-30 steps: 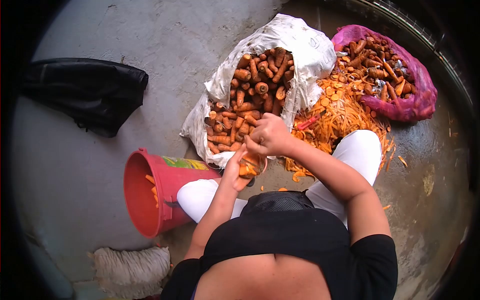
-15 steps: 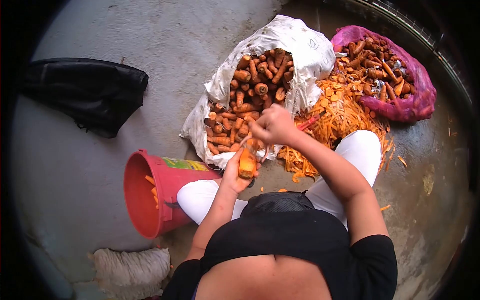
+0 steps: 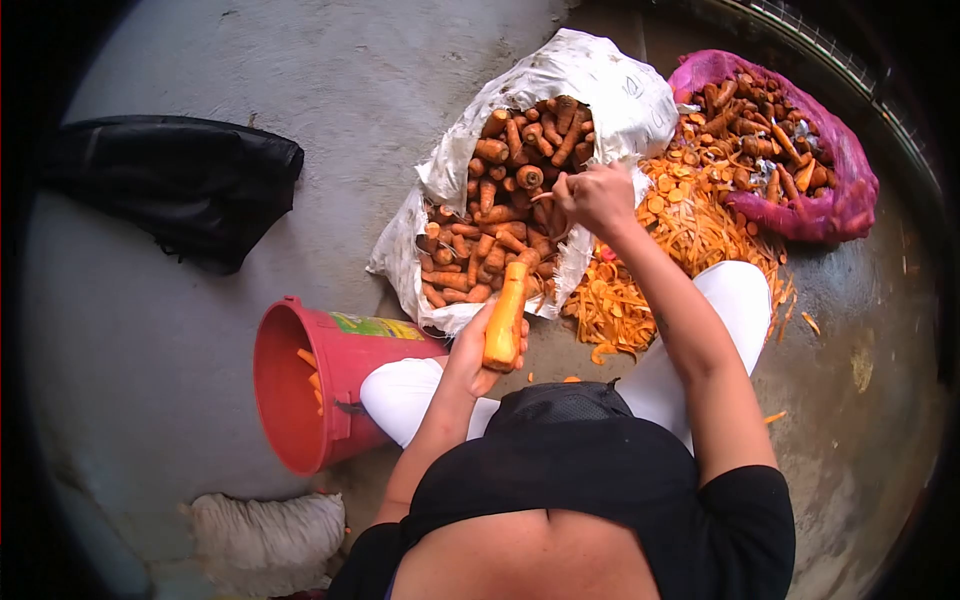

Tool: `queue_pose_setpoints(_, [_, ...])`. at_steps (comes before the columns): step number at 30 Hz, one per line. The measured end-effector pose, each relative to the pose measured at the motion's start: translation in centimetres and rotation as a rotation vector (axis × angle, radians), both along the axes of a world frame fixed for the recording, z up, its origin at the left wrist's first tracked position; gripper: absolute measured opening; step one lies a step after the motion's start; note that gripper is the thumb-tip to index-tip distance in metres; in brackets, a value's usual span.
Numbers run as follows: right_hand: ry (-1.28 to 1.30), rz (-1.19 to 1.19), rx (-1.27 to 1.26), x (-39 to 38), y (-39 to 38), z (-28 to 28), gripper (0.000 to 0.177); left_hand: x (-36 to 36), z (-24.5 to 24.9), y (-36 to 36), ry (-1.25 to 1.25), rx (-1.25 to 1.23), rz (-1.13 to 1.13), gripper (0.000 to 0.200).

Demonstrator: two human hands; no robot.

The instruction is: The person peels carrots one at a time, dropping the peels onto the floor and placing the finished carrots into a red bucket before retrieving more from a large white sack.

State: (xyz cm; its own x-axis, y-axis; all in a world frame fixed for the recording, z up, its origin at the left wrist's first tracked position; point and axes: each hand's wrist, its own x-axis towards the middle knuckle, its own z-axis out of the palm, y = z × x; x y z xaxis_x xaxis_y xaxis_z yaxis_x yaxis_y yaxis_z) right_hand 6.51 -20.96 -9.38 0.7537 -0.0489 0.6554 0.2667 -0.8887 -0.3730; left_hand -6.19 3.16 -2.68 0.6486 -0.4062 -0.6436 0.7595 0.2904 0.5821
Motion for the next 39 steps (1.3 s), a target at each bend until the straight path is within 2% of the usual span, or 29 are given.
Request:
queue_pose_setpoints(1, [0.055,0.031,0.084,-1.0,1.0,1.6,0.044,0.5,-0.6,0.3,0.016,-0.038,0.020,0.042])
queue_pose_setpoints(2, [0.157,0.214,0.191,-2.0,1.5,2.9,0.042,1.0,-1.7,0.9,0.043,-0.065,0.045,0.042])
queue_pose_setpoints(3, [0.183,0.292,0.310,-3.1,2.5,3.7,0.041,1.3,-2.1,1.2,0.069,-0.066,0.061,0.042])
queue_pose_setpoints(5, [0.018,0.515,0.338,-4.5,4.3,3.2,0.035,1.6,-2.6,1.4,0.131,-0.067,0.088,0.041])
queue_pose_setpoints(6, [0.101,0.603,0.319,-5.6,4.8,3.7,0.033,1.1,-1.7,0.6,0.048,-0.019,0.110,0.039])
queue_pose_setpoints(7, [0.015,0.691,0.339,-6.3,5.5,4.0,0.034,1.1,-1.9,0.2,0.077,-0.004,0.143,0.038])
queue_pose_setpoints(9, [-0.066,0.726,0.272,-6.9,6.5,3.6,0.032,1.2,-2.3,-0.3,0.132,0.032,0.214,0.035])
queue_pose_setpoints(12, [-0.119,0.694,0.254,-6.8,6.9,2.9,0.035,1.2,-2.8,0.4,0.070,-0.009,0.126,0.034])
queue_pose_setpoints(15, [-0.090,0.583,0.125,-5.2,5.4,2.3,0.040,0.8,-2.6,0.5,0.032,-0.003,0.036,0.039])
queue_pose_setpoints(17, [0.223,0.221,-0.223,-2.6,3.0,1.9,0.043,0.3,-2.0,0.6,0.030,-0.031,-0.018,0.040])
queue_pose_setpoints(20, [0.134,0.013,-0.150,-0.4,0.3,-0.4,0.046,0.2,-1.0,0.8,0.044,-0.135,-0.072,0.040])
queue_pose_setpoints(22, [0.062,-0.027,-0.038,-0.7,0.6,0.7,0.045,0.5,-1.4,0.9,0.047,-0.059,0.021,0.040])
queue_pose_setpoints(23, [0.313,0.053,0.017,-1.0,1.4,1.2,0.044,0.7,-1.6,0.9,0.051,-0.024,0.065,0.040])
queue_pose_setpoints(25, [0.330,0.254,0.194,-2.9,2.7,2.9,0.039,1.2,-2.1,1.2,0.087,-0.030,0.095,0.038])
queue_pose_setpoints(27, [0.183,0.483,0.331,-4.6,4.1,3.5,0.037,1.0,-2.0,0.7,0.077,-0.022,0.119,0.037])
queue_pose_setpoints(29, [0.055,0.618,0.312,-6.2,5.4,4.0,0.034,0.6,-0.7,-0.5,0.008,0.004,0.150,0.035])
queue_pose_setpoints(30, [0.011,0.654,0.306,-6.7,6.0,4.1,0.033,1.3,-1.5,-1.1,0.148,0.027,0.290,0.034])
queue_pose_setpoints(31, [0.020,0.684,0.279,-7.1,6.3,4.0,0.032,1.2,-1.7,-0.9,0.145,0.041,0.283,0.035])
queue_pose_setpoints(33, [-0.022,0.653,0.263,-7.4,6.8,3.7,0.033,1.1,-1.8,-0.8,0.135,0.070,0.267,0.036])
queue_pose_setpoints(36, [-0.114,0.623,0.211,-6.4,6.0,3.5,0.035,1.0,-1.6,-0.2,0.082,-0.025,0.059,0.035])
queue_pose_setpoints(38, [-0.096,0.386,0.099,-3.9,4.1,2.0,0.038,0.6,-1.6,0.3,0.085,-0.034,-0.022,0.036])
queue_pose_setpoints(39, [0.069,0.252,-0.078,-2.6,2.6,1.7,0.039,0.4,-1.6,0.6,0.086,-0.040,-0.060,0.037])
